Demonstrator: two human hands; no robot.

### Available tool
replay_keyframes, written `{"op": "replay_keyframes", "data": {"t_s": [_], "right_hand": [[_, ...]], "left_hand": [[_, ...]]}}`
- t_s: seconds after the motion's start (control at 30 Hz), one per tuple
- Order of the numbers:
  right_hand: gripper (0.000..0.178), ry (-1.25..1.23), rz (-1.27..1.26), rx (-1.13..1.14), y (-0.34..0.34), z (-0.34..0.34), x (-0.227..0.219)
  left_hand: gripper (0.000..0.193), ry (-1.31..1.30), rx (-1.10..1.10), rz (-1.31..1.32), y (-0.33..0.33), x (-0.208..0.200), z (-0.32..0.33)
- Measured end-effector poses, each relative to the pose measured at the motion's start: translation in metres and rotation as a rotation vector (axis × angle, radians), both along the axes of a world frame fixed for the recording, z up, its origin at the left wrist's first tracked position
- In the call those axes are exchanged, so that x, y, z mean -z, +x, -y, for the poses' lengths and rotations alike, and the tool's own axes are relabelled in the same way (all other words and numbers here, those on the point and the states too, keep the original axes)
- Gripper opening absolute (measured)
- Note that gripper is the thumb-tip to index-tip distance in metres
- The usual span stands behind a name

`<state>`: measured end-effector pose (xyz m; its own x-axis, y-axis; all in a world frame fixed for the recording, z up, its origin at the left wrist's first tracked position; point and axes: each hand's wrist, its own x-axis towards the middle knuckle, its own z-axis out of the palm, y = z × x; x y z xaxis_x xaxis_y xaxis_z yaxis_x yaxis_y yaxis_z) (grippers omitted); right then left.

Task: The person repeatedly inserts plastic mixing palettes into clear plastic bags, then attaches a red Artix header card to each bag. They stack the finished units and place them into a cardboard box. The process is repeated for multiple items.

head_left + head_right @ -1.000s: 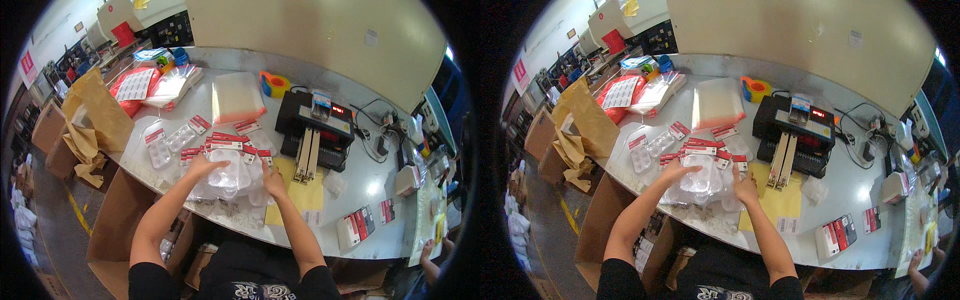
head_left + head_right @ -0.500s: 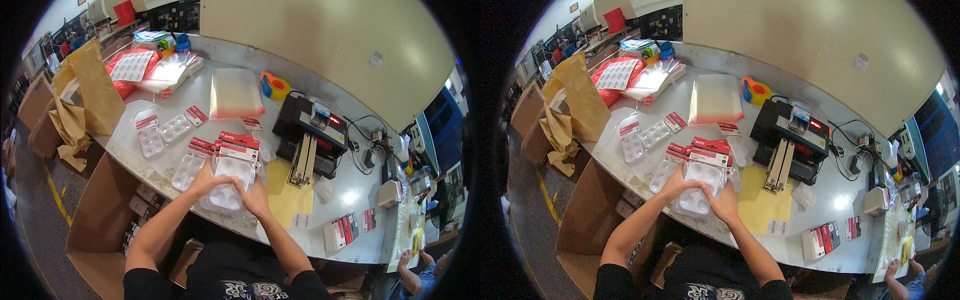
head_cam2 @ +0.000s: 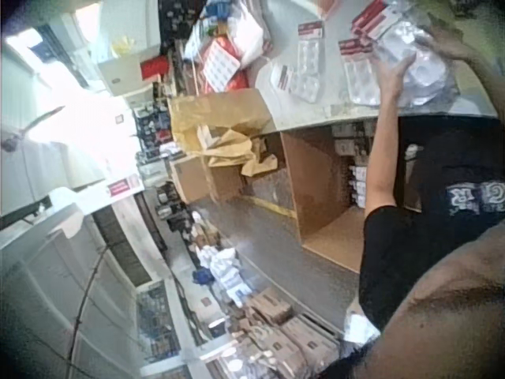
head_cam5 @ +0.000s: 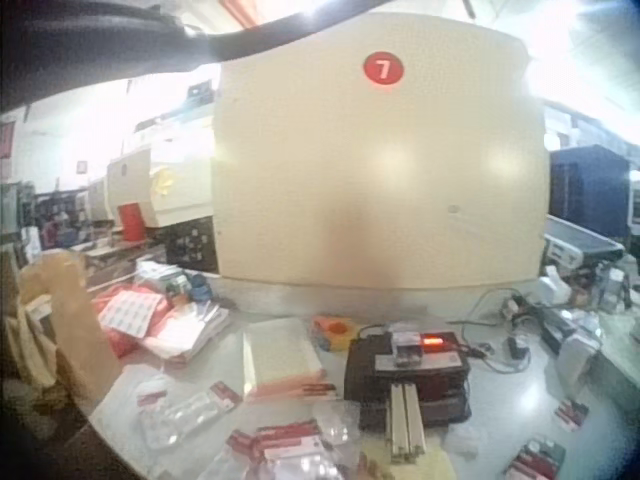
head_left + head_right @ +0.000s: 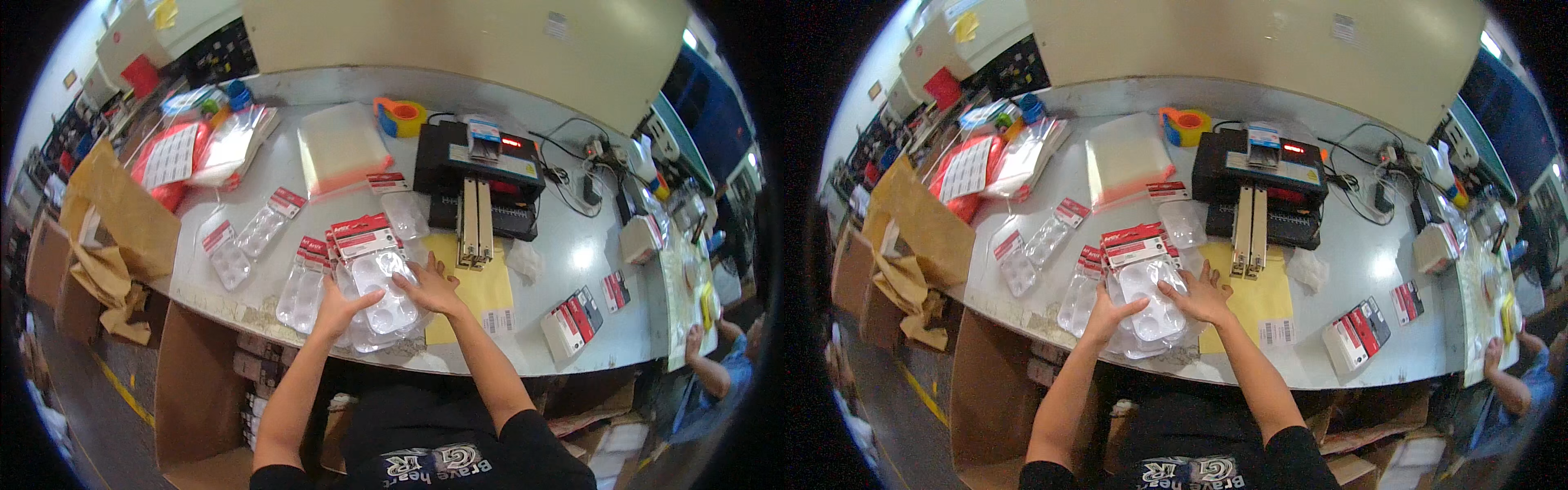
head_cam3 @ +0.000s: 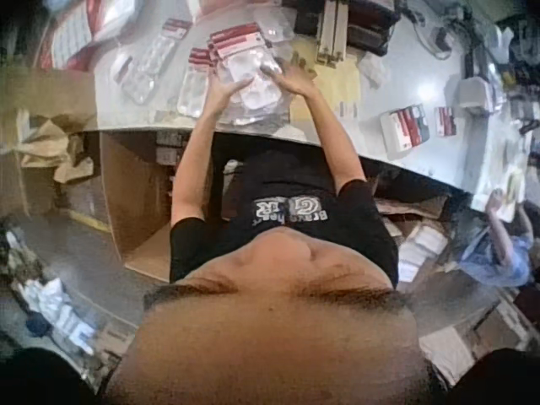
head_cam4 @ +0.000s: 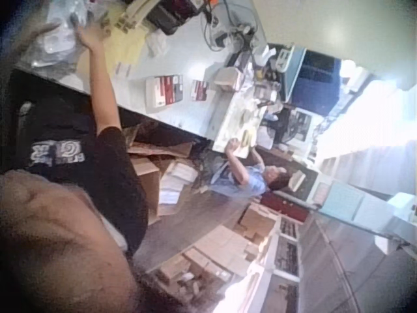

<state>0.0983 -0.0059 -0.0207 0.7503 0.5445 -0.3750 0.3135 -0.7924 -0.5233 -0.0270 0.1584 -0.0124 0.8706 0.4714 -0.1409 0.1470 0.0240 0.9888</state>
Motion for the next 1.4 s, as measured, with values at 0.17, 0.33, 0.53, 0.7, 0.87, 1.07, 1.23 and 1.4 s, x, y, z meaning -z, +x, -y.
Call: {"op": "replay_keyframes", "data": {"t_s": [0.17, 0.33, 0.53, 0.7, 0.87, 1.07, 1.23, 1.4], "right_hand": [[0.093, 0.188, -0.041, 0.125, -0.008, -0.001, 0.001], [0.099, 0.632, 0.08, 0.302, -0.054, 0.001, 0.003], [0.112, 0.856, -0.415, 0.472, -0.05, -0.002, 0.013], [0.095, 0.8, -0.481, 0.315, -0.046, 0.015, 0.002], [0.103, 0.635, 0.004, 0.142, -0.072, 0.018, -0.016], [0.11, 0.65, -0.301, -0.002, -0.076, 0.034, -0.009], [0.077, 0.804, -0.159, 0.002, -0.07, 0.05, 0.008], [0.037, 0.91, 0.066, 0.448, -0.082, 0.036, 0.02]], "left_hand": [[0.102, -0.059, -0.081, -0.036, 0.001, -0.002, 0.008], [0.102, -0.277, -0.053, -0.054, -0.017, -0.008, 0.001], [0.105, -0.156, 0.029, 0.062, -0.028, -0.002, 0.007], [0.111, -0.07, -0.001, 0.166, -0.04, 0.016, 0.01], [0.119, -0.221, -0.011, 0.32, -0.074, 0.042, 0.013], [0.122, -0.067, -0.017, 0.435, -0.098, 0.058, 0.023], [0.126, -0.041, -0.024, 0.437, -0.097, 0.052, 0.038], [0.099, -0.177, 0.029, 0.147, -0.079, 0.031, 0.056]]}}
